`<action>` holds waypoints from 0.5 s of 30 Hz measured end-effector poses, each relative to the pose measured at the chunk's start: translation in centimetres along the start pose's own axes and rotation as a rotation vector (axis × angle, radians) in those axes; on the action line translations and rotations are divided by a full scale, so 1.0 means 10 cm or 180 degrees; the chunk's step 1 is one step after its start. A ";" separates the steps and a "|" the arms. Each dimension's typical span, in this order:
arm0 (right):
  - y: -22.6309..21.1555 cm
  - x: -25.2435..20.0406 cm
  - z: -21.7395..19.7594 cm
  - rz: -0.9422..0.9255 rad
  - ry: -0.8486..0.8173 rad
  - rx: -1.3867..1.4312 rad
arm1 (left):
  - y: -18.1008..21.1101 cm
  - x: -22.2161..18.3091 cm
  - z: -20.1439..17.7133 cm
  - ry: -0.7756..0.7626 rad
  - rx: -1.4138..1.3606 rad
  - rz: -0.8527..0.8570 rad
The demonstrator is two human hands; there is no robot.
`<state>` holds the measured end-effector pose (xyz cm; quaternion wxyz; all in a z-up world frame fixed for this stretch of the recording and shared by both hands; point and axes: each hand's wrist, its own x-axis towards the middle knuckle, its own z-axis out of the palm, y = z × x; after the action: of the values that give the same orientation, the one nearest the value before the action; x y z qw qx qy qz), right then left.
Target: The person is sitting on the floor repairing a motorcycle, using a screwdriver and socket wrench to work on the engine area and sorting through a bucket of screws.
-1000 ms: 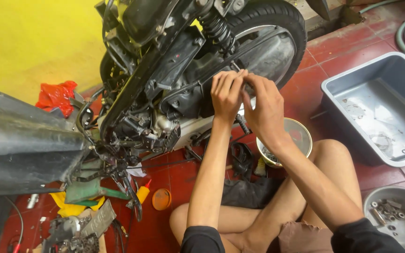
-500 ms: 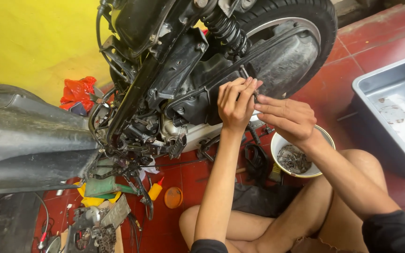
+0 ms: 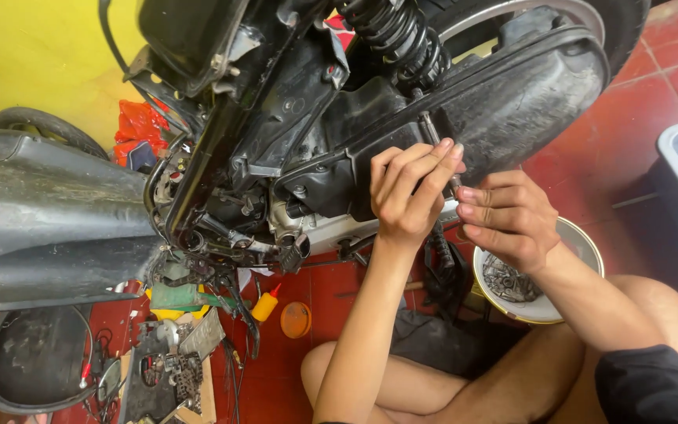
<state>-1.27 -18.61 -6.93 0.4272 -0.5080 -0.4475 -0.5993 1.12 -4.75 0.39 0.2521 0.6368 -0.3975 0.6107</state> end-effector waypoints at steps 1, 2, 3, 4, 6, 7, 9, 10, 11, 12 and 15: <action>0.00 -0.05 0.01 0.0050 0.0097 0.0017 | 0.01 0.03 0.00 -0.0003 0.0025 0.0056; 0.00 -0.10 0.02 0.0093 0.0203 0.0039 | 0.01 0.07 -0.01 -0.0007 0.0057 0.0123; 0.01 -0.15 0.04 0.0104 0.0216 0.0053 | 0.00 0.07 0.00 -0.0024 0.0071 0.0123; 0.01 -0.20 0.05 0.0077 0.0264 -0.0038 | 0.00 0.06 0.01 -0.0013 0.0090 0.0139; -0.04 -0.14 0.05 0.0064 0.0319 -0.0122 | 0.00 0.05 0.01 -0.0019 0.0116 0.0152; -0.09 -0.04 0.03 0.0142 0.0123 -0.0135 | 0.00 0.05 0.01 -0.0017 0.0111 0.0127; -0.15 0.15 -0.01 0.0222 -0.0070 -0.0152 | 0.00 0.03 0.01 -0.0021 0.0103 0.0103; -0.15 0.23 -0.03 0.0037 -0.0217 -0.0286 | -0.01 0.00 0.01 -0.0022 0.0057 0.0031; -0.15 0.31 -0.04 -0.0149 -0.0363 -0.0421 | -0.02 -0.02 0.01 -0.0023 0.0012 -0.0040; -0.19 0.33 -0.05 -0.0154 -0.0367 -0.0418 | -0.03 -0.02 0.02 -0.0017 0.0015 -0.0040; -0.34 0.52 -0.06 0.0211 -0.0600 -0.0123 | -0.04 -0.02 0.04 0.0038 0.0005 -0.0057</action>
<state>-5.28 -18.69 -2.12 0.3929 -0.5849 -0.4570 -0.5428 1.65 -4.79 0.18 0.2595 0.6369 -0.3897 0.6125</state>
